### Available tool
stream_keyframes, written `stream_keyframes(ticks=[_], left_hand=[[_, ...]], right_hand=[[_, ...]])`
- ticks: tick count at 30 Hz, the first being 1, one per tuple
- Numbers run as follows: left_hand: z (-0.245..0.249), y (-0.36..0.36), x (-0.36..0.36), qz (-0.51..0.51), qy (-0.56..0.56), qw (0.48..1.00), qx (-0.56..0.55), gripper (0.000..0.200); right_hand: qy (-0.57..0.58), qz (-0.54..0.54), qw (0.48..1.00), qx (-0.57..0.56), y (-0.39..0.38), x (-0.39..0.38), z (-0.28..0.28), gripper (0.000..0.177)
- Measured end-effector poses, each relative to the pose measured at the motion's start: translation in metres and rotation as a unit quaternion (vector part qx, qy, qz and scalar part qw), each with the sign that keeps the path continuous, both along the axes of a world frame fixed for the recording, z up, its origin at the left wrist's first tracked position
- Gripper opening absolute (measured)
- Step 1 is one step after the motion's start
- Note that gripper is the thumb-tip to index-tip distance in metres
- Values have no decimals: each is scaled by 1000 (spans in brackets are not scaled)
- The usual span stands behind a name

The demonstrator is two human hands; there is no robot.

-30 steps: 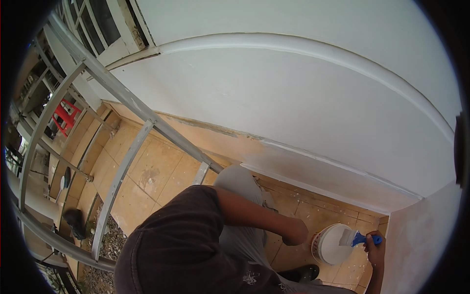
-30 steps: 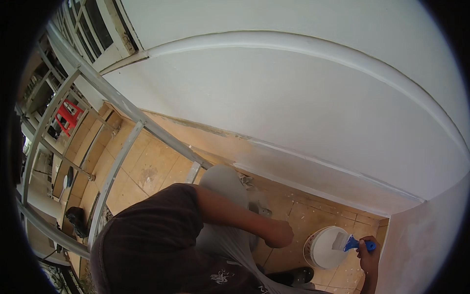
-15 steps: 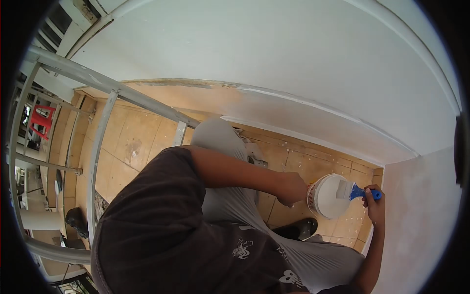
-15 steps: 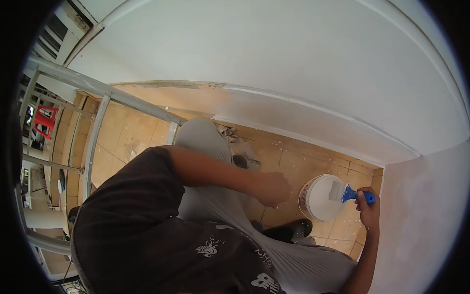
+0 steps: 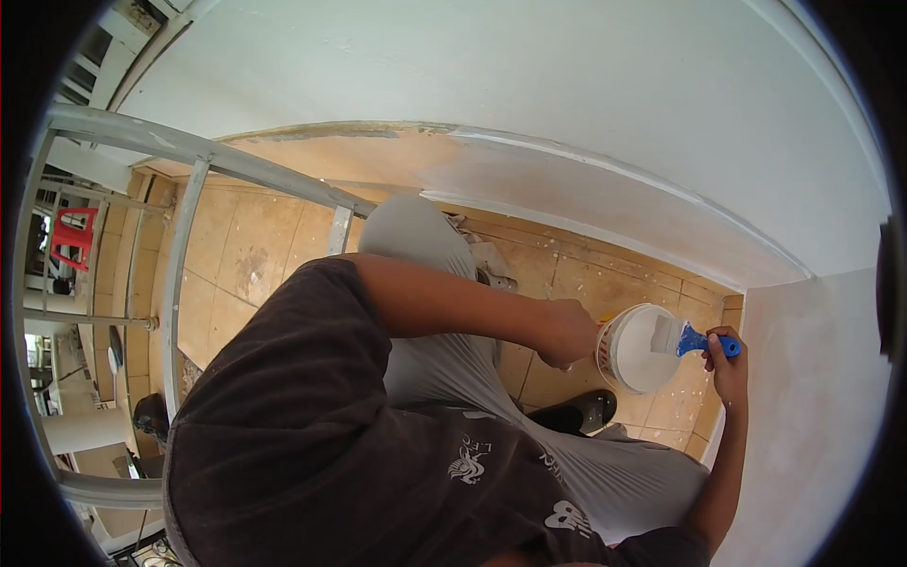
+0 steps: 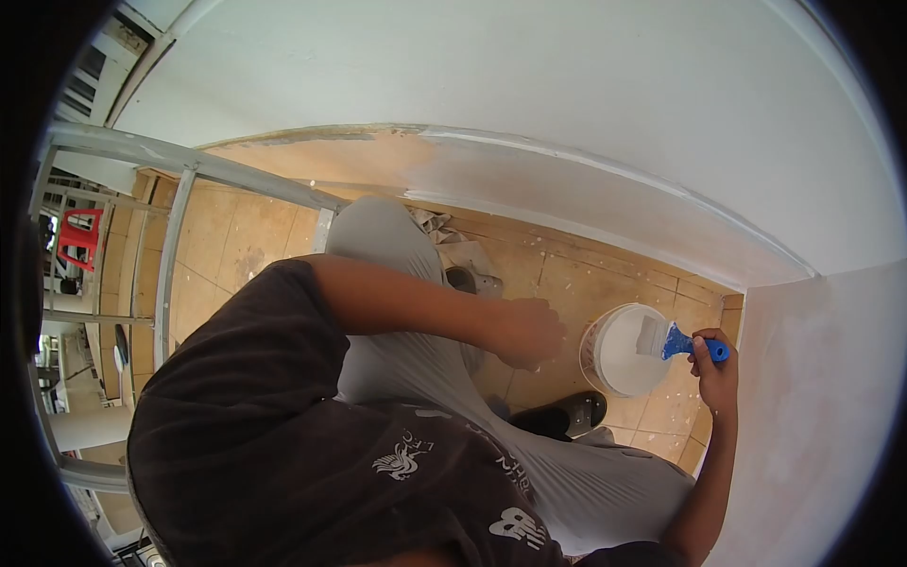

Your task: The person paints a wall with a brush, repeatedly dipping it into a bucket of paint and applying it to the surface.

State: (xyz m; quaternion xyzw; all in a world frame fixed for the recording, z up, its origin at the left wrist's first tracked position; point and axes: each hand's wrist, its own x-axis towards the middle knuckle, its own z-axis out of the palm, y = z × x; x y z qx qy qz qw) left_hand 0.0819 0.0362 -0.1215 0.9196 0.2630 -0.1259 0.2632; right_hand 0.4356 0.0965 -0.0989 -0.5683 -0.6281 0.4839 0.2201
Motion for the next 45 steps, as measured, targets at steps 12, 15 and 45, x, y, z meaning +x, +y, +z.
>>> stream_keyframes(ticks=[12, 15, 45], left_hand=[[2, -1, 1, -5, 2, 1000, 13, 25], [3, -1, 1, 0, 0, 1000, 8, 25], [19, 0, -4, -1, 34, 999, -11, 31]], right_hand=[[1, 6, 1000, 2, 0, -3, 2, 24], [0, 4, 1000, 4, -1, -3, 3, 24], [-6, -14, 1000, -20, -2, -5, 3, 25]])
